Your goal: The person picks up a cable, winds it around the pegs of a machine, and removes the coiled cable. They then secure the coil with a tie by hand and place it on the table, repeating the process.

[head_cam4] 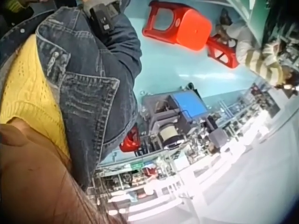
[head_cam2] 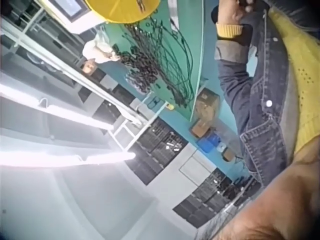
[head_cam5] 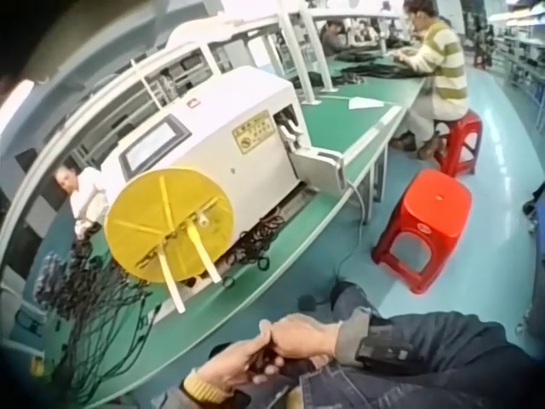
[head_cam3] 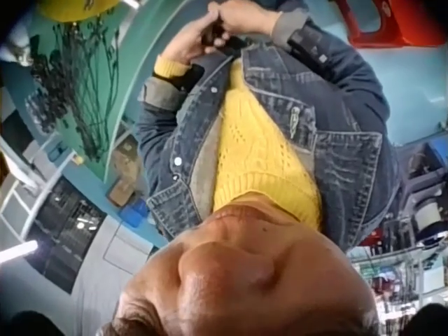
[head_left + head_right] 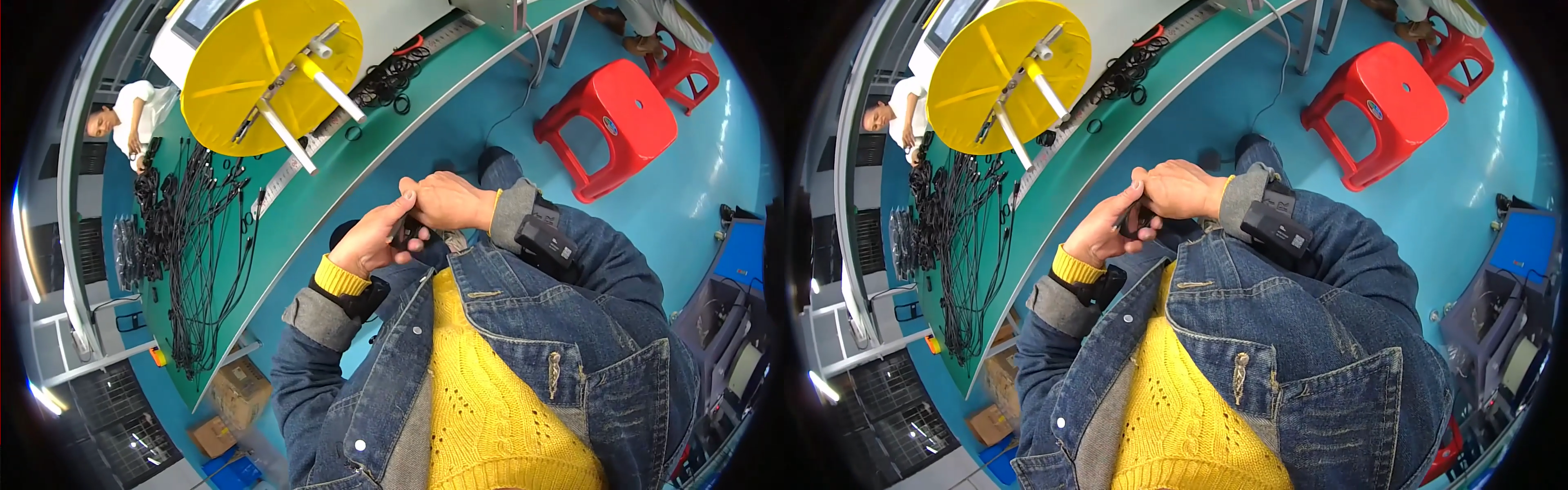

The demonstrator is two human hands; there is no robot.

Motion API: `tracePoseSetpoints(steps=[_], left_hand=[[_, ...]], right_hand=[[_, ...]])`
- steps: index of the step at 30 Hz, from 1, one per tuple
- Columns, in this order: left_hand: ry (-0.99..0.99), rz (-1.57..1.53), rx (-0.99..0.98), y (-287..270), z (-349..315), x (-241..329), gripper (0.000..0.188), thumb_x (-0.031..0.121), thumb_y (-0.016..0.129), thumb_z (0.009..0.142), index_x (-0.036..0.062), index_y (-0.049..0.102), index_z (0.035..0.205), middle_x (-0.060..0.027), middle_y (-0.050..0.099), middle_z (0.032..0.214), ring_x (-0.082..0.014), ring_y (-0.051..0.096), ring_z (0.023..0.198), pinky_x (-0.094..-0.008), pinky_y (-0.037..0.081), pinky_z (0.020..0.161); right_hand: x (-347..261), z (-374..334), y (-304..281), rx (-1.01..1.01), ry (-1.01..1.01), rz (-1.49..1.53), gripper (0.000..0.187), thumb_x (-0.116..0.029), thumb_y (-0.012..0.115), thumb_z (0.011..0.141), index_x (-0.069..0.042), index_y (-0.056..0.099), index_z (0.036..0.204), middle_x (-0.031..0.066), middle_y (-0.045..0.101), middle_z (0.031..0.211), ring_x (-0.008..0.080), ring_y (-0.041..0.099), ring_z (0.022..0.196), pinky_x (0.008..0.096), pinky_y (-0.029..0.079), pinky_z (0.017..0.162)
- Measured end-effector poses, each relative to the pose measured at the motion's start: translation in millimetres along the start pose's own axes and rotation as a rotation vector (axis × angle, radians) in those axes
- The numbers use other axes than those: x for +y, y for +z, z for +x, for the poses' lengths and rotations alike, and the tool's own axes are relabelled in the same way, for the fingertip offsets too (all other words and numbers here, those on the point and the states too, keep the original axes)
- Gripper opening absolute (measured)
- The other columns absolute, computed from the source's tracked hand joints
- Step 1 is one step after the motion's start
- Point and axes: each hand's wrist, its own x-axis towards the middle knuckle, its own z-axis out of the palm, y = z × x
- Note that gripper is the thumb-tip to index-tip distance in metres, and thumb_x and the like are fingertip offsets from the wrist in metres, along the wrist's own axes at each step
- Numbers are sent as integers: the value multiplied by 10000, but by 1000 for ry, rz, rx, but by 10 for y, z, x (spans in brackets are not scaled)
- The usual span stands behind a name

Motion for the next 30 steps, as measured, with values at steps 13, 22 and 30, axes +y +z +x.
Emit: tracePoseSetpoints(steps=[13, 22, 30], left_hand=[[120, 271, 46, -73, 21, -85, 340, 362, 539, 861, 24, 521, 893, -17, 500, 638, -68, 473, 511, -198, 368, 387], [185, 327, -97, 70, 101, -320, 289, 287, 559, 850, 7, 543, 782, -7, 520, 588, -69, 473, 450, -188, 357, 375], [-49, 90, -182, -184, 136, -211, 131, 145, 587, 809, 33, 537, 856, 4, 502, 653, -51, 432, 473, -188, 341, 388]], right_hand=[[34, 41, 310, 105, 337, 980, 173, -146, 552, 710, -11, 515, 812, 196, 554, 581, 363, 563, 551, 414, 450, 504], [64, -93, 182, -99, -4, -162, 165, -93, 538, 664, 18, 564, 783, 213, 580, 626, 375, 593, 633, 432, 467, 549], [24, -31, 244, -12, 227, 356, 120, -91, 554, 653, 4, 568, 725, 209, 592, 641, 376, 594, 626, 444, 463, 550]])
